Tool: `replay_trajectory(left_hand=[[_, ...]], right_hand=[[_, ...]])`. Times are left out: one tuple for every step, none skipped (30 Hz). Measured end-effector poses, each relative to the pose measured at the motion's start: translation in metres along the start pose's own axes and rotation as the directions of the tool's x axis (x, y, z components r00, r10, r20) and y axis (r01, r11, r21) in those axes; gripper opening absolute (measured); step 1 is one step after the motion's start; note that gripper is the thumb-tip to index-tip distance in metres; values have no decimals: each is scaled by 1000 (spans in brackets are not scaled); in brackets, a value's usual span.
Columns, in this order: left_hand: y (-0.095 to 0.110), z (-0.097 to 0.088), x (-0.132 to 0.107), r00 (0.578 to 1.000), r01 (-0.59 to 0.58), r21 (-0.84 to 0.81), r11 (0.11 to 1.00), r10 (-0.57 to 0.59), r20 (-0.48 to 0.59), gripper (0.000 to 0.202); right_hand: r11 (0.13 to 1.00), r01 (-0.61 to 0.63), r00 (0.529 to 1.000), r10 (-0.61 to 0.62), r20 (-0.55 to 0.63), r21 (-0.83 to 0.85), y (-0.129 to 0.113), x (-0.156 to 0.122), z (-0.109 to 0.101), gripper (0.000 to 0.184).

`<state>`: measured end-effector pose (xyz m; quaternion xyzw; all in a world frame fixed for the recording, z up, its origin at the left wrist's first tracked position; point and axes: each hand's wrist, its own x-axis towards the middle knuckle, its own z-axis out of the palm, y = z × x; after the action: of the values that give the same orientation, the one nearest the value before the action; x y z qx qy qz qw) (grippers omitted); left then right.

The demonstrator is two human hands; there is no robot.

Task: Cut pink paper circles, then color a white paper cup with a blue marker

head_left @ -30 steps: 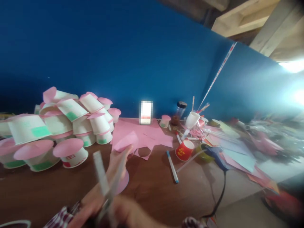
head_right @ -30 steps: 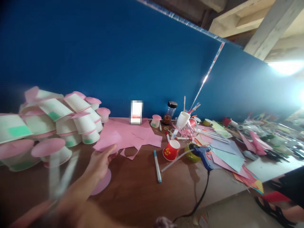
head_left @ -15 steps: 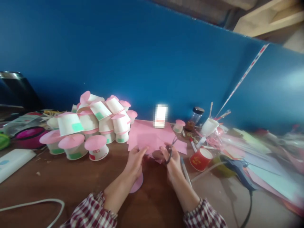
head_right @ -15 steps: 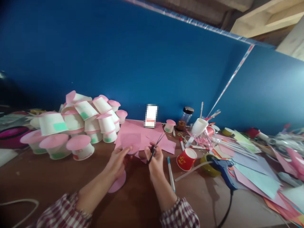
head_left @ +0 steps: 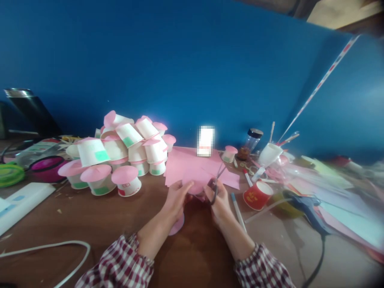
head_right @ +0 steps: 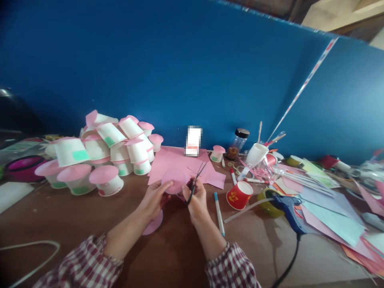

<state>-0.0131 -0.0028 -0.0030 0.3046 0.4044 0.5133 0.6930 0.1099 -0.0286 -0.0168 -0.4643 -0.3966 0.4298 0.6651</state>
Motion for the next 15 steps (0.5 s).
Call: replay_trajectory(left_hand=[[0, 0, -1, 1000, -5, 1, 1000, 5, 8, 26], [0, 1, -1, 1000, -6, 2, 1000, 6, 20, 26], [0, 1, -2, 999, -5, 6, 1000, 5, 31, 27], [0, 2, -3, 999, -3, 14, 1000, 2, 46, 27], [0, 3, -4, 998, 0, 24, 1000, -1, 62, 28], [0, 3, -5, 997, 3, 36, 999, -6, 71, 29], [0, 4, -6, 997, 6, 48, 999, -9, 74, 29], [0, 5, -7, 997, 8, 59, 998, -13, 72, 30], [1, 5, -7, 998, 13, 69, 998, -17, 64, 30], [1, 6, -7, 998, 19, 77, 997, -23, 54, 30], [2, 6, -8, 999, 25, 86, 996, -29, 43, 31], [2, 6, -8, 999, 28, 94, 995, -31, 37, 31], [3, 6, -7, 999, 28, 101, 995, -32, 39, 31], [3, 6, -7, 999, 26, 107, 994, -30, 44, 31], [3, 5, -7, 999, 20, 114, 993, -26, 45, 31]], right_hand=[[1000, -2, 1000, 2, -1, 5, 0, 0, 0, 31], [1000, -4, 1000, 4, -1, 16, 1, 0, 0, 32], [999, -6, 1000, 6, 1, 32, 1, 0, 0, 32], [999, -6, 1000, 6, 2, 47, 2, 0, 1, 32], [998, -6, 1000, 5, 1, 57, 2, 0, 1, 32], [998, -4, 1000, 5, -2, 61, 3, 0, 0, 32], [998, -4, 1000, 4, -5, 61, 4, 0, 0, 32], [998, -2, 1000, 3, -6, 57, 4, 1, 0, 32], [999, 1, 1000, -1, -8, 50, 5, 1, 0, 31], [999, 7, 1000, -6, -12, 44, 5, 1, -1, 30], [999, 13, 1000, -13, -14, 39, 5, 1, 0, 29], [999, 20, 1000, -20, -18, 36, 4, 1, 0, 28], [999, 27, 999, -26, -24, 34, 3, 1, 0, 28], [999, 34, 999, -32, -32, 33, 2, 0, 1, 28], [999, 37, 999, -36, -35, 33, 1, 0, 2, 28]])
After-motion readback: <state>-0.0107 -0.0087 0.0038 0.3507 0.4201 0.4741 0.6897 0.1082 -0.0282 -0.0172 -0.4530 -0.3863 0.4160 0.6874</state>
